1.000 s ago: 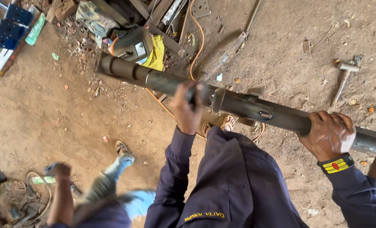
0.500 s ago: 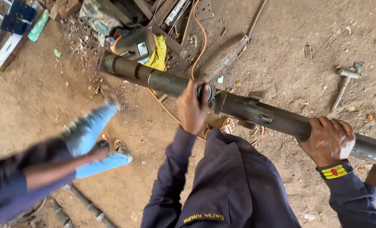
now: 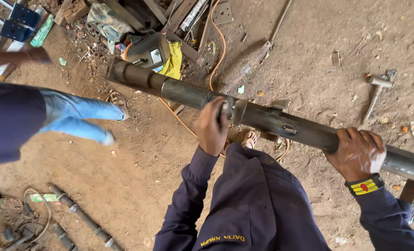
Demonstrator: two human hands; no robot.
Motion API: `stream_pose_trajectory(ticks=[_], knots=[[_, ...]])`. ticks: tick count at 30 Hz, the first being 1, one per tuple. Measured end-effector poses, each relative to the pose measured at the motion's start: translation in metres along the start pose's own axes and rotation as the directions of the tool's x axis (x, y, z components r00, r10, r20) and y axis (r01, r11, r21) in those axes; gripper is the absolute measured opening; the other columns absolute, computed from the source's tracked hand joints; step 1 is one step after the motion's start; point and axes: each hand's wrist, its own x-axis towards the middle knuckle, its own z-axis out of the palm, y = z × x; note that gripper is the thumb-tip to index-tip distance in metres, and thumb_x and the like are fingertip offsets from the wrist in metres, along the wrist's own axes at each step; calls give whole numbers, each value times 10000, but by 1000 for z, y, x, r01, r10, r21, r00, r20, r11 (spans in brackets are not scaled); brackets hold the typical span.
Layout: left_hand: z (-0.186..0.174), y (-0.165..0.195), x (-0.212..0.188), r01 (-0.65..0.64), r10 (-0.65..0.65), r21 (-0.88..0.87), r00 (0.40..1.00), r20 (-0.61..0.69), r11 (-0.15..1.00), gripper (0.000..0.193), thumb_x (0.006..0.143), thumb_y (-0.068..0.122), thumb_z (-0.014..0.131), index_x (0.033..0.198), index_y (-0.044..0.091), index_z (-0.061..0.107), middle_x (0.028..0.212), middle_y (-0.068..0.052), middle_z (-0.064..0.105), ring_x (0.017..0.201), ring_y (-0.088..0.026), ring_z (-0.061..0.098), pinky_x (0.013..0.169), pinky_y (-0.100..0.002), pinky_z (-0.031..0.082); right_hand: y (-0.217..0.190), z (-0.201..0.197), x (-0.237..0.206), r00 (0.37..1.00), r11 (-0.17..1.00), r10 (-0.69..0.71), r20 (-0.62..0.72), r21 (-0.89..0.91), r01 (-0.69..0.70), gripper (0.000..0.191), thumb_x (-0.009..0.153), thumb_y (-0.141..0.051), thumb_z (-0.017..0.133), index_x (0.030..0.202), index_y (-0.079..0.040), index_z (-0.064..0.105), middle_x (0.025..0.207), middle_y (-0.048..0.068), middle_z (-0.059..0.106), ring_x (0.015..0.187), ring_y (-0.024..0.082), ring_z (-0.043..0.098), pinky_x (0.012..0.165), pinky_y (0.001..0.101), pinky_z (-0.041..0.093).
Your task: The person holds a long metal pipe with welded collars and uses a small handheld tool to scrape or clean the surface. The pipe is rotated and repositioned repeatedly to access different sections. The work is performed on a dirt floor in a workshop setting.
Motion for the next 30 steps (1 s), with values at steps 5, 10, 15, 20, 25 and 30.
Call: stream_pose_trajectory(ticks=[5, 10, 15, 20, 25, 30], knots=[[-1, -20, -10, 219, -275, -286, 946, -172, 933, 181, 1085, 140, 644, 1211, 11, 642, 1096, -152, 699, 918, -235, 695, 808, -367, 579, -1, -2, 1, 1000, 999, 5, -17, 44, -4, 487, 659, -543, 871, 988, -206, 745, 1026, -21, 744, 933, 196, 727, 965, 326, 522], [-6, -28, -27, 267, -273, -252, 962, 11, 930, 216, 1085, 206, 623, 1197, 22, 633, 1034, -65, 660, 865, -137, 630, 761, -286, 526, -4, -6, 0, 1000, 1000, 4, -20, 24, -3, 495, 648, -539, 861, 1007, -216, 753, 1027, -22, 747, 929, 189, 727, 998, 337, 513], [-5, -33, -28, 306, -338, -314, 940, -50, 899, 231, 1058, 214, 622, 1183, 21, 629, 1040, -66, 652, 887, -140, 638, 756, -286, 561, -3, -4, -1, 999, 1000, 0, -48, -4, -1, 500, 594, -527, 870, 974, -224, 749, 1039, -29, 752, 997, 207, 734, 1035, 372, 522], [4, -27, -24, 555, -674, -477, 730, -113, 681, 262, 949, 227, 620, 1149, 58, 602, 941, -80, 695, 678, -194, 690, 514, -346, 572, -1, -2, -5, 999, 999, -2, -55, 48, 5, 478, 692, -544, 885, 990, -200, 739, 1017, -13, 746, 954, 197, 710, 1000, 338, 503], [-1, -15, -34, 277, -281, -251, 960, 21, 927, 253, 1065, 224, 630, 1200, 10, 607, 1061, -131, 722, 908, -191, 717, 805, -343, 585, -2, 19, -17, 968, 994, -43, -246, -107, 16, 336, 716, -408, 897, 955, -243, 726, 976, -44, 745, 1010, 123, 715, 1101, 356, 502], [-17, -12, -46, 377, -427, -362, 901, -69, 853, 229, 1033, 191, 640, 1155, -3, 634, 923, -112, 695, 730, -186, 646, 649, -317, 525, 39, 74, -30, 993, 998, -54, -106, 19, 57, 409, 764, -346, 880, 1065, -163, 672, 993, 14, 714, 929, 167, 671, 975, 319, 497]])
